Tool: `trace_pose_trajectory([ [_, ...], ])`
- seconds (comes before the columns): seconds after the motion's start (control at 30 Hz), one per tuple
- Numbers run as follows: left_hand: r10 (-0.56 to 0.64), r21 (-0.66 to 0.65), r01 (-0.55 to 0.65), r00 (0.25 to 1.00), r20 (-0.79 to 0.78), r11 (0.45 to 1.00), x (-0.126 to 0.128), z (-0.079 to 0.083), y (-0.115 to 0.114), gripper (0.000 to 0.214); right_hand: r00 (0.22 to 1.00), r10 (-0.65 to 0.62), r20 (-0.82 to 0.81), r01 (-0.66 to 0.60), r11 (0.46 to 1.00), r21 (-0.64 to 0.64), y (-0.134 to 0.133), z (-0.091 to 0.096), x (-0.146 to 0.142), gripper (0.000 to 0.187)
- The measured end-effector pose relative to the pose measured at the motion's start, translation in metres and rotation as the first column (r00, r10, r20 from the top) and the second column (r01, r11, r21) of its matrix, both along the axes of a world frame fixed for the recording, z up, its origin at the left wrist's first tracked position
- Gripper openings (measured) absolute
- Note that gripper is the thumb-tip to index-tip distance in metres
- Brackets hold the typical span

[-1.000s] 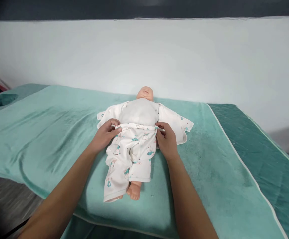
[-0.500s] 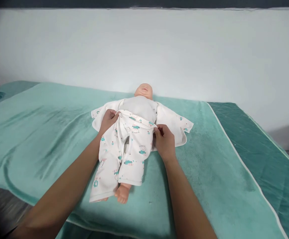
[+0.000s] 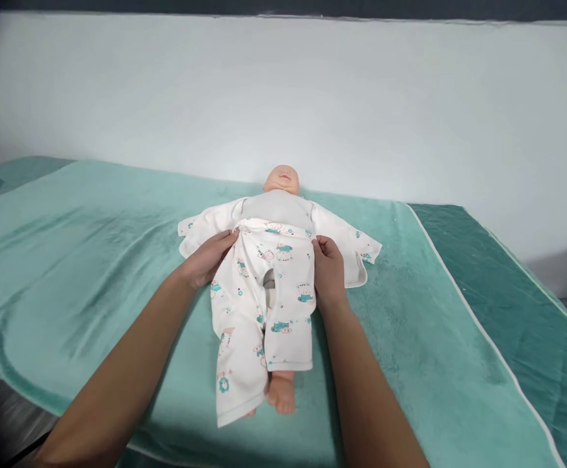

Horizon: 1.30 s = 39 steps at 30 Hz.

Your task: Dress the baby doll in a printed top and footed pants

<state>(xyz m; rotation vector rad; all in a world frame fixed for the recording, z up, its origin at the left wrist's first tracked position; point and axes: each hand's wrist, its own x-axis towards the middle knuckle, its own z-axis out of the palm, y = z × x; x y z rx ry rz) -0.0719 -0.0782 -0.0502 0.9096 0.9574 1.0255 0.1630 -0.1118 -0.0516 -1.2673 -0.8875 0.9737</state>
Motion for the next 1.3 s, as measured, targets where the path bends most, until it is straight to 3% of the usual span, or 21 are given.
trace_pose_trajectory([
  [0.13, -0.107, -0.080, 0.120, 0.983, 0.147, 0.990, -0.001, 0.001, 0.002, 0.038, 0.995, 0.094, -0.025, -0.094, 0.995, -0.015, -0.003, 0.001, 0.006, 0.028],
  [0.27, -0.120, -0.131, 0.155, 0.963, 0.243, 0.979, -0.002, 0.004, 0.002, 0.036, 0.981, 0.192, 0.024, -0.189, 0.979, -0.078, -0.008, 0.002, 0.015, 0.031],
  [0.53, -0.183, -0.022, 0.190, 0.965, 0.188, 0.982, -0.004, 0.003, -0.002, 0.050, 0.951, 0.299, 0.074, -0.280, 0.939, -0.198, -0.013, 0.013, 0.015, 0.039],
  [0.8, -0.240, 0.067, 0.232, 0.960, 0.143, 0.970, -0.005, 0.001, -0.001, 0.059, 0.895, 0.430, -0.115, -0.445, 0.872, -0.203, 0.001, 0.013, 0.022, 0.042],
  [0.97, -0.263, 0.077, 0.252, 0.945, 0.197, 0.965, -0.010, -0.001, 0.001, 0.054, 0.900, 0.418, -0.127, -0.436, 0.872, -0.222, -0.004, 0.016, 0.024, 0.030],
  [1.13, -0.262, 0.093, 0.247, 0.941, 0.214, 0.964, -0.008, -0.002, 0.000, 0.051, 0.947, 0.313, -0.072, -0.320, 0.936, -0.147, -0.012, 0.016, 0.012, 0.042],
  [1.3, -0.219, 0.047, 0.214, 0.949, 0.228, 0.976, 0.000, 0.003, -0.004, 0.048, 0.971, 0.238, -0.008, -0.237, 0.966, -0.108, -0.012, 0.018, 0.001, 0.038],
])
